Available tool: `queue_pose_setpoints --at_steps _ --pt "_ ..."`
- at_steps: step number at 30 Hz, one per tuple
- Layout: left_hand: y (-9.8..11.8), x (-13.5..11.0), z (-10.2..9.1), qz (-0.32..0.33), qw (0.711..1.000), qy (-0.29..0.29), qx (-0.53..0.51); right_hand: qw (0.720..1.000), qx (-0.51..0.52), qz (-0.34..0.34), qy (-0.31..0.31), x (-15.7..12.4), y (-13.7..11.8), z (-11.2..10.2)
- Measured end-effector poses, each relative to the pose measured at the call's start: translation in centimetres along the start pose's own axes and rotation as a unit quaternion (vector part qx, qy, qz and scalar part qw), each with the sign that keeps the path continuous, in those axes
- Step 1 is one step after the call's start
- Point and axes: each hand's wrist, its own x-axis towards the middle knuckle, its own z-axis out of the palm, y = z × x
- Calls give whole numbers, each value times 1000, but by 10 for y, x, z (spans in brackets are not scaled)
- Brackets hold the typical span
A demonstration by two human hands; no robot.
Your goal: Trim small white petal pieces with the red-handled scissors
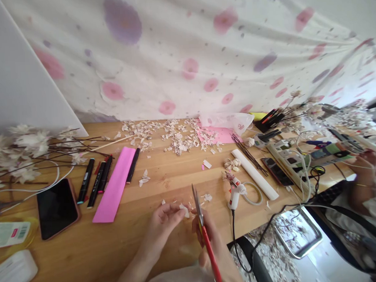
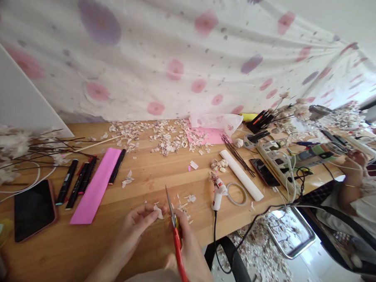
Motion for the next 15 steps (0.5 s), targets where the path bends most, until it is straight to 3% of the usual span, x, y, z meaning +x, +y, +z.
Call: queue_pose_setpoints --at_steps 4,9,15 --pt "9 -6 0 34 999 19 24 995 -65 -17 -67 -9 1 -6" --pt "14 -10 2 46 998 -21 26 992 -113 -8 -54 -14 5 -7" --pt "11 -10 5 50 998 -19 18 993 -101 -8 -59 -12 4 -6"
